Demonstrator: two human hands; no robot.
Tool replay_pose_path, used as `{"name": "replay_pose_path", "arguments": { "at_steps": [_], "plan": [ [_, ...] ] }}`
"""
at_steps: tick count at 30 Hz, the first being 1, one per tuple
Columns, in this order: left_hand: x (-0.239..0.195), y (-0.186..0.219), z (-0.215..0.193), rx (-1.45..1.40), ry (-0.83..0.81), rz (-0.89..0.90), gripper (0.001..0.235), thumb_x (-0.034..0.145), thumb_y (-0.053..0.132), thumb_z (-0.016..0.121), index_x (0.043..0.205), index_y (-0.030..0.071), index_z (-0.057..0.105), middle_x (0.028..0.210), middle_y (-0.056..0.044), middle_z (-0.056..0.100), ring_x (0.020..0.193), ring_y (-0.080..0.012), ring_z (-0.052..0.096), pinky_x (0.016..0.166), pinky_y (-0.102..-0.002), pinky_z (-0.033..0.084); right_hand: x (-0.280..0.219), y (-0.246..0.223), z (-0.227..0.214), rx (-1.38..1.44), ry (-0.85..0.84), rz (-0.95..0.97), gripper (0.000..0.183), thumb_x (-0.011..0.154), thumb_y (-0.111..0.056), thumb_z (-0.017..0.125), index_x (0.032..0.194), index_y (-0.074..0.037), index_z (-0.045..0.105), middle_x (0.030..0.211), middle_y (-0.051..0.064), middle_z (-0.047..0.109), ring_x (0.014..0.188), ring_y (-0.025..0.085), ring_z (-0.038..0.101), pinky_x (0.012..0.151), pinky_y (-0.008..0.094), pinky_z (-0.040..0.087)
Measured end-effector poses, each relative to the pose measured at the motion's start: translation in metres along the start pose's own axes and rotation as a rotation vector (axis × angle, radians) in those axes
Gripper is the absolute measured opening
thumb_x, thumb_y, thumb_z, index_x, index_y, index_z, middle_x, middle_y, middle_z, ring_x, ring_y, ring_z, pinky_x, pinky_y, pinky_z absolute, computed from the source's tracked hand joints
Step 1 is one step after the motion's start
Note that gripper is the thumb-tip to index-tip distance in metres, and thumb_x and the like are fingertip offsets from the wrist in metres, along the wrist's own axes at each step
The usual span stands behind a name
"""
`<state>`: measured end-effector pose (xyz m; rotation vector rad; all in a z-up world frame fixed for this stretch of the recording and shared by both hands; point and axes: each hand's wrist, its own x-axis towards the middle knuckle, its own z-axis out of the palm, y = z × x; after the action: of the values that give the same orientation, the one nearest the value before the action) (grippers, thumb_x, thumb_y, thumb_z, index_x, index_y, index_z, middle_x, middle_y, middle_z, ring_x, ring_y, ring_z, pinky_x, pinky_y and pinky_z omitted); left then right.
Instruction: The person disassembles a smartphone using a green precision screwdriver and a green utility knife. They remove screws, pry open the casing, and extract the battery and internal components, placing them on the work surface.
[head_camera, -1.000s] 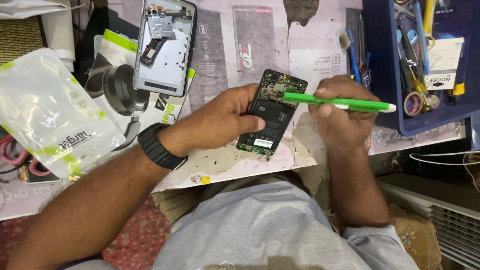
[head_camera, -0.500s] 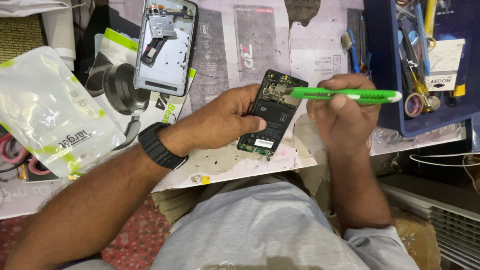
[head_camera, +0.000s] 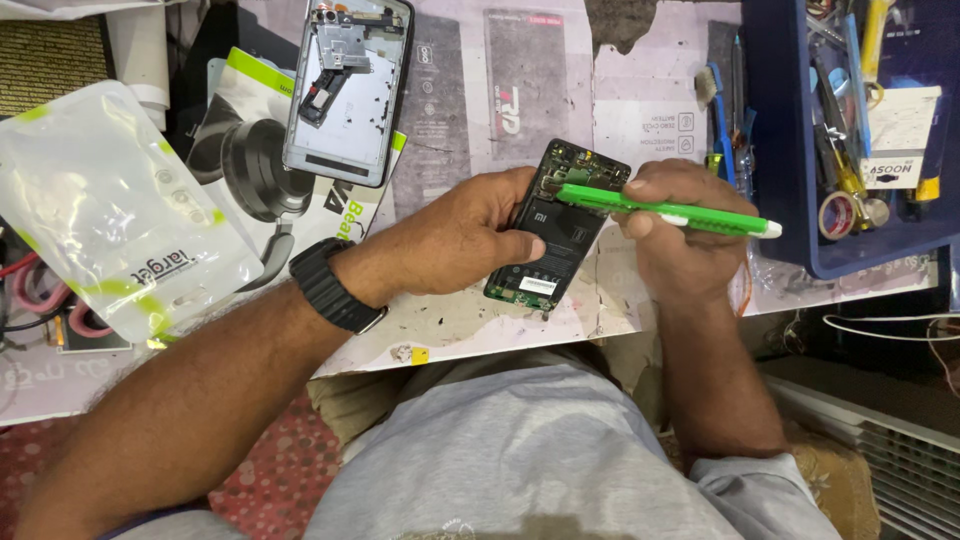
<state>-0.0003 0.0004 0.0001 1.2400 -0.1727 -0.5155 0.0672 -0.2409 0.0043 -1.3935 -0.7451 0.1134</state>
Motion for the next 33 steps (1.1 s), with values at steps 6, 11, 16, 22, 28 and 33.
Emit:
{"name": "replay_pose_path", "arguments": {
  "at_steps": [6, 11, 16, 22, 28, 33],
  "plan": [
    [0.001, -0.001, 0.000, -0.013, -0.008, 0.023, 0.040, 0.093, -0.006, 0.060, 0.132, 0.001, 0.055, 0.101, -0.001, 0.068, 0.088, -0.0059, 0.065, 0.079, -0.025, 0.058, 0.004, 0.002, -0.003, -0.007, -0.037, -0.028, 0.019, 0.093, 0.000, 0.076, 0.111, 0.001, 0.072, 0.078, 0.011, 0.068, 0.064, 0.015, 0.063, 0.057, 0.025, 0.048],
    [0.001, -0.003, -0.001, -0.024, -0.005, 0.013, 0.039, 0.093, -0.006, 0.061, 0.131, 0.001, 0.055, 0.100, -0.001, 0.068, 0.087, -0.0056, 0.065, 0.078, -0.025, 0.058, 0.009, -0.001, -0.006, -0.112, -0.089, -0.091, 0.018, 0.090, 0.002, 0.073, 0.108, 0.000, 0.071, 0.081, 0.011, 0.068, 0.062, 0.014, 0.063, 0.054, 0.023, 0.047],
    [0.000, -0.005, -0.002, -0.033, 0.000, 0.028, 0.038, 0.092, -0.006, 0.061, 0.129, 0.000, 0.057, 0.102, -0.001, 0.068, 0.090, -0.0057, 0.065, 0.082, -0.025, 0.059, 0.008, -0.008, -0.004, -0.197, -0.133, -0.099, 0.020, 0.091, 0.002, 0.073, 0.110, 0.000, 0.070, 0.084, 0.011, 0.068, 0.067, 0.015, 0.064, 0.058, 0.025, 0.047],
    [0.001, -0.005, -0.002, -0.155, -0.067, 0.047, 0.042, 0.094, -0.007, 0.057, 0.135, 0.000, 0.053, 0.108, -0.002, 0.068, 0.094, -0.0067, 0.065, 0.085, -0.026, 0.058, 0.000, -0.006, 0.000, -0.016, -0.028, 0.023, 0.021, 0.095, 0.000, 0.075, 0.116, -0.001, 0.071, 0.084, 0.013, 0.068, 0.069, 0.015, 0.064, 0.060, 0.026, 0.049],
    [-0.001, -0.003, -0.002, -0.115, -0.062, 0.006, 0.045, 0.094, -0.007, 0.056, 0.138, 0.001, 0.052, 0.107, -0.002, 0.067, 0.094, -0.0064, 0.064, 0.086, -0.026, 0.058, 0.000, 0.002, -0.006, 0.077, -0.012, 0.026, 0.020, 0.094, -0.001, 0.077, 0.113, 0.001, 0.072, 0.078, 0.010, 0.067, 0.061, 0.011, 0.060, 0.053, 0.023, 0.046],
    [-0.001, -0.002, -0.001, -0.065, -0.072, 0.052, 0.044, 0.096, -0.006, 0.059, 0.139, 0.001, 0.052, 0.108, -0.001, 0.066, 0.096, -0.0066, 0.063, 0.088, -0.026, 0.057, -0.004, -0.002, -0.006, 0.106, 0.001, 0.058, 0.022, 0.095, -0.003, 0.077, 0.116, 0.001, 0.072, 0.082, 0.012, 0.066, 0.065, 0.013, 0.059, 0.056, 0.024, 0.045]
  ]
}}
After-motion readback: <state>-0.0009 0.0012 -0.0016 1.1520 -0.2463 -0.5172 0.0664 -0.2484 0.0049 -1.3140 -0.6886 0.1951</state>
